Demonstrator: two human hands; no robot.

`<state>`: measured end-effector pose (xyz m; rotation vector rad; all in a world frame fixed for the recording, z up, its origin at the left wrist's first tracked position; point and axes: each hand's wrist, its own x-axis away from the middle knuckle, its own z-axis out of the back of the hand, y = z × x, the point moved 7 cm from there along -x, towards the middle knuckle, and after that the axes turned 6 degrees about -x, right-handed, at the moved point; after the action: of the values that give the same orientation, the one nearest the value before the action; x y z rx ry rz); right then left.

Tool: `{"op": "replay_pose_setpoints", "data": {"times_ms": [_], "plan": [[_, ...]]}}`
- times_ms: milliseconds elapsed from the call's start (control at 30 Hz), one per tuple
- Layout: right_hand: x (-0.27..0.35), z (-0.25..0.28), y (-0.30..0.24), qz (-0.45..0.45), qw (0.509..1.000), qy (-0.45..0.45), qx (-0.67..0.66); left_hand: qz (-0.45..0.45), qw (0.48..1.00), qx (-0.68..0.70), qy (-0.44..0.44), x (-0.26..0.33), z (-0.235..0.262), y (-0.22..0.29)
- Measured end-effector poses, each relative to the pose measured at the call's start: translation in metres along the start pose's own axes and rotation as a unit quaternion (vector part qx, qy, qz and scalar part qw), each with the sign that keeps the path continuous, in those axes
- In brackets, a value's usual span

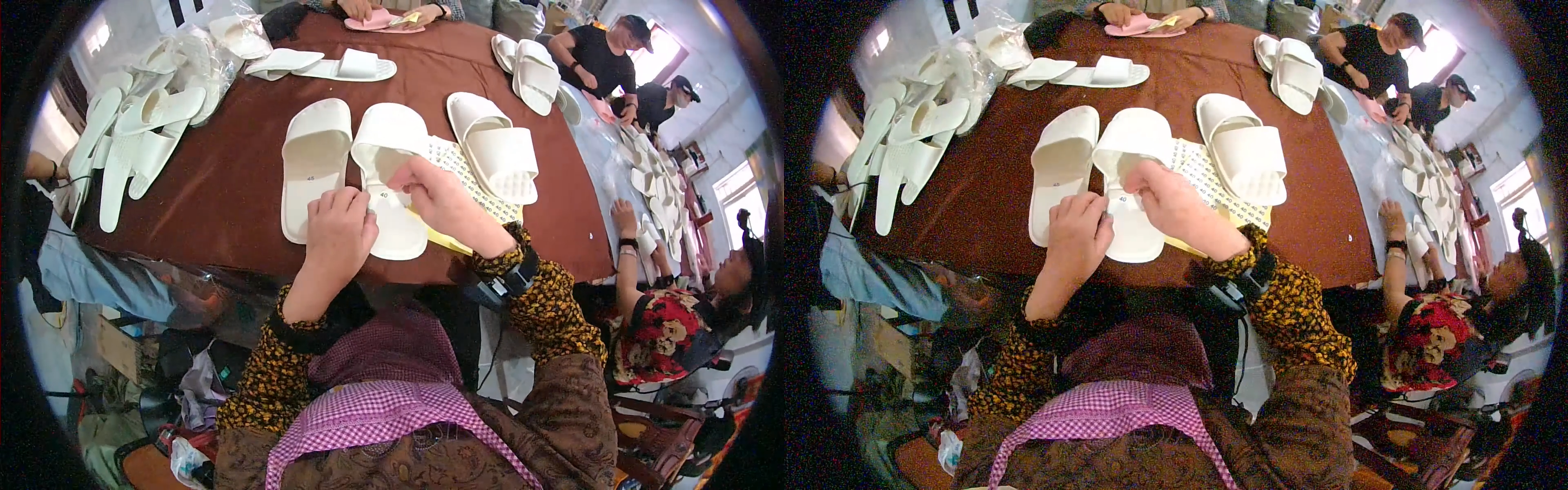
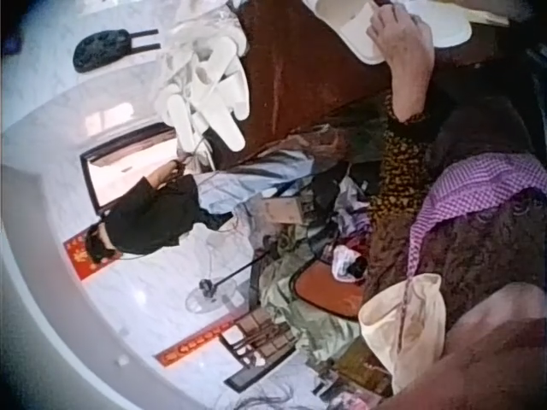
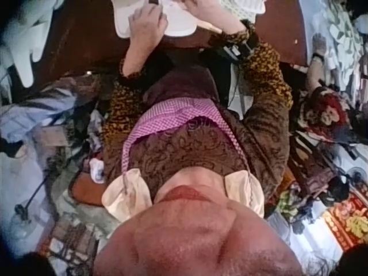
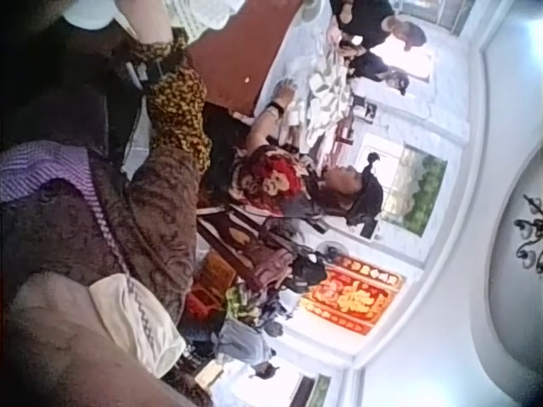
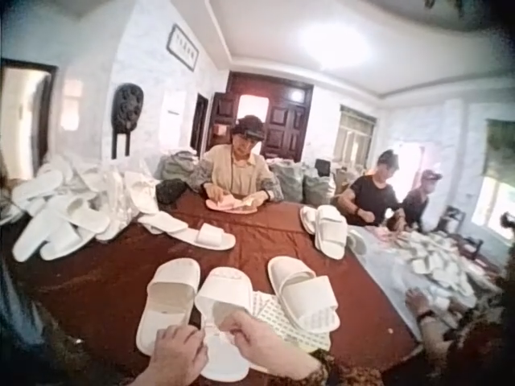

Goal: Applying size labels to the insoles of white slippers.

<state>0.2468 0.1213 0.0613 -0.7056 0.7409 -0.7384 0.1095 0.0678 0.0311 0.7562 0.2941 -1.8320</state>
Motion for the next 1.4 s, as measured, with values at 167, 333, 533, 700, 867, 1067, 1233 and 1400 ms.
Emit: {"op": "replay_pose_setpoints", "data": {"times_ms": [167, 333, 533, 700, 867, 1067, 1233, 1400], "plan": [[0.002, 0.004, -0.016, 0.076, 0.995, 0.030, 0.048, 0.004, 1.000, 0.009, 0.008, 0.000, 0.000, -0.001], [0.009, -0.027, -0.034, 0.176, 0.960, -0.031, 0.215, 0.026, 0.999, 0.025, -0.014, 0.002, -0.003, -0.005], [-0.008, -0.015, -0.007, 0.002, 0.994, -0.070, 0.080, 0.008, 1.000, 0.029, 0.007, -0.001, 0.002, -0.004], [-0.021, 0.024, -0.003, 0.002, 0.999, 0.029, 0.037, 0.060, 0.990, 0.099, 0.080, 0.010, 0.030, -0.038], [-0.041, 0.040, 0.004, 0.031, 0.981, 0.045, 0.188, 0.161, 0.982, 0.076, 0.056, 0.018, 0.041, -0.087], [-0.078, 0.026, 0.033, -0.047, 0.985, -0.064, 0.155, 0.293, 0.948, 0.122, -0.025, 0.029, 0.032, -0.103], [-0.087, 0.009, 0.046, -0.078, 0.956, -0.124, 0.253, 0.297, 0.945, 0.122, -0.061, 0.026, 0.032, -0.098], [-0.090, 0.010, 0.044, -0.094, 0.959, -0.114, 0.243, 0.289, 0.945, 0.128, -0.087, 0.024, 0.031, -0.087]]}}
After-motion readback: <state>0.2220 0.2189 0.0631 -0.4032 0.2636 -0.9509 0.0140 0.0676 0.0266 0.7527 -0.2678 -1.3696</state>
